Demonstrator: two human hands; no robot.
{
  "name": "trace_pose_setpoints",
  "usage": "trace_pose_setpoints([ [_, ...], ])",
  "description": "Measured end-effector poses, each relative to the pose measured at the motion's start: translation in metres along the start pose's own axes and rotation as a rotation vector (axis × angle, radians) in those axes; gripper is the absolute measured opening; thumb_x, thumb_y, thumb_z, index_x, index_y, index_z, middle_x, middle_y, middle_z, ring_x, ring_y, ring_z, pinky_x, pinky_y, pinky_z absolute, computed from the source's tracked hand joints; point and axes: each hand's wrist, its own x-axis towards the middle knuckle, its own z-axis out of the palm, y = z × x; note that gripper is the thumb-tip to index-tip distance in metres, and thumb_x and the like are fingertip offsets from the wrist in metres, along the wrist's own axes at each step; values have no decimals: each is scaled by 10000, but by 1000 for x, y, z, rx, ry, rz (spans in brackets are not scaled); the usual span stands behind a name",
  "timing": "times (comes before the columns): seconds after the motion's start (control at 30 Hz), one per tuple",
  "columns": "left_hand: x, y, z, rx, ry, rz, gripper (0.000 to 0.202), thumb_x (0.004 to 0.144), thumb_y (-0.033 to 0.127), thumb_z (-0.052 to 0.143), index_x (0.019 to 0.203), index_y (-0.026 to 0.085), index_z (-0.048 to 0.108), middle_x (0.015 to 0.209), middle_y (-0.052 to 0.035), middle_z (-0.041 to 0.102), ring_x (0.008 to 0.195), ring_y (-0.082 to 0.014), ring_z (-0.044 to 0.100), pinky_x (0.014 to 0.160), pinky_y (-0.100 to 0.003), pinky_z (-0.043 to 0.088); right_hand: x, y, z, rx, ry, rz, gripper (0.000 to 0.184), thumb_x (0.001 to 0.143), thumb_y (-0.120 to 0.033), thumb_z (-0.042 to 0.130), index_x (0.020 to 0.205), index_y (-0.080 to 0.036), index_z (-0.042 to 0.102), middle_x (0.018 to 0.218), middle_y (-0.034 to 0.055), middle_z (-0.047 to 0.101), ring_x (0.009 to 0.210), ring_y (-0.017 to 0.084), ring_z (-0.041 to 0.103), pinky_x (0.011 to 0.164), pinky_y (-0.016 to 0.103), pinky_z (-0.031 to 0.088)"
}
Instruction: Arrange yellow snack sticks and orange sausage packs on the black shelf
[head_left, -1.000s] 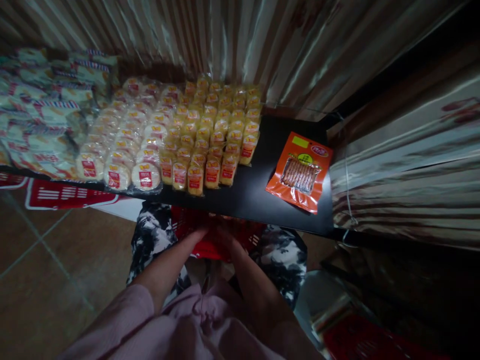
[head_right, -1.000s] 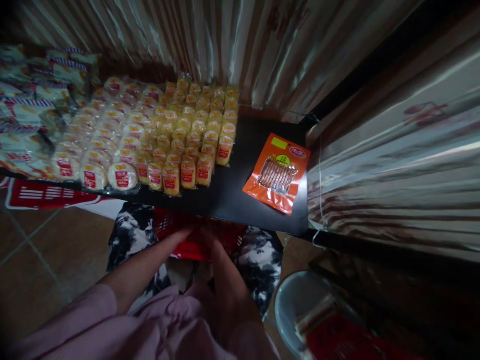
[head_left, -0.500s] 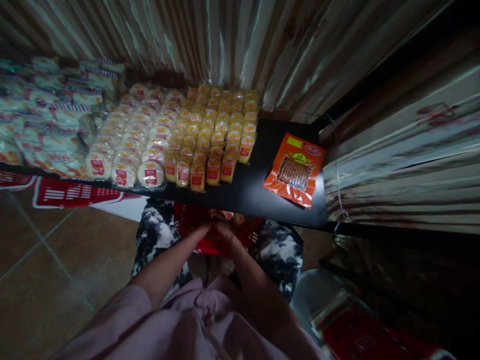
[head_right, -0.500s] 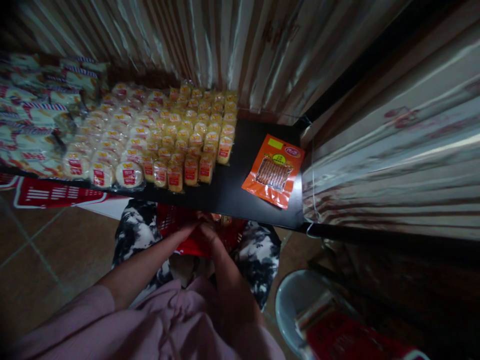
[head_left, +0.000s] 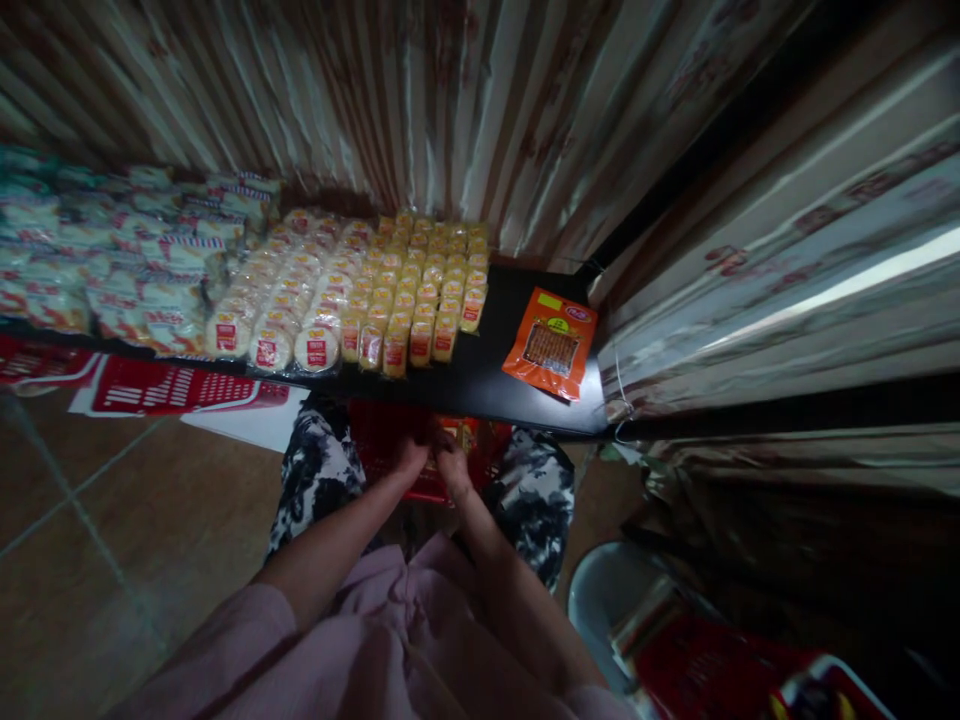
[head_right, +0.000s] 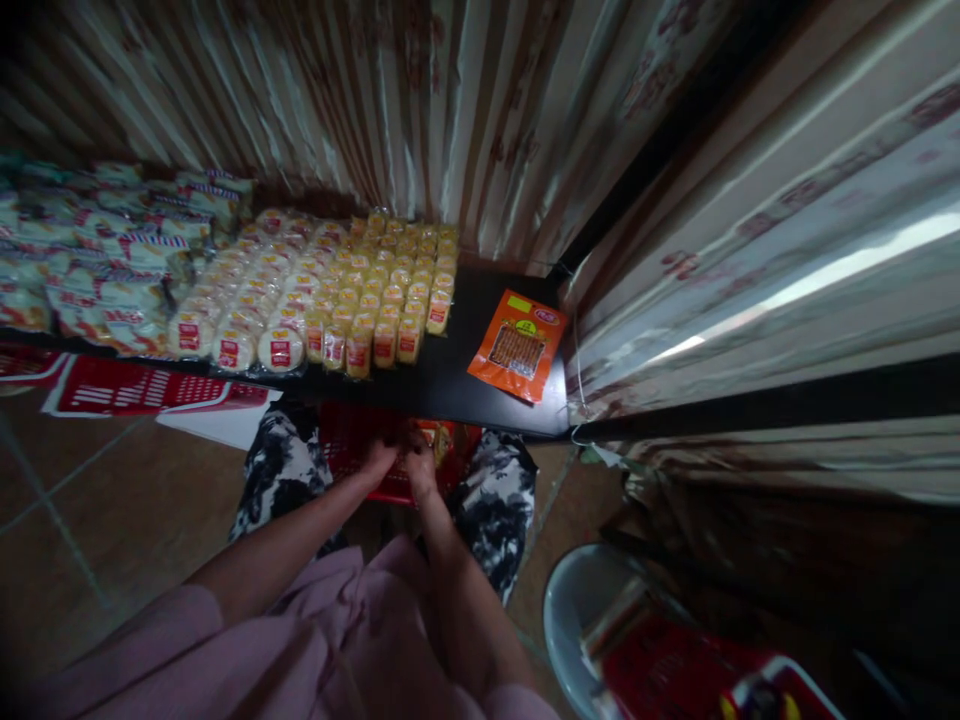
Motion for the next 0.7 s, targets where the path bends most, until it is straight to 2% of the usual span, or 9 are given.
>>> trace_pose_setpoints([
  [0.23,-22,7,-3,45,46,49,269,787,264,585,1013,122,616,1071,-164,661,992,-233,626,835,-286,444,-12,-13,-9,-71,66,-72,239,583,-294,478,744,-200,629,736,23,647,706,172,579,668,284,464],
  [0.53,-52,13,-15,-57,-7,173,215,822,323,532,954,168,599,963,-84,680,860,-168,631,753,-242,460,-37,-30,-20,-112,76,-161,244,672,-358,540,838,-193,609,767,17,657,713,164,598,668,278,485],
  [0.7,-66,14,-16,-172,-22,204,241,811,332,527,970,161,585,950,-80,670,839,-166,621,718,-239,467,-49,-41,-19,-83,101,-134,282,692,-401,579,889,-199,575,764,11,660,694,165,616,637,280,504],
])
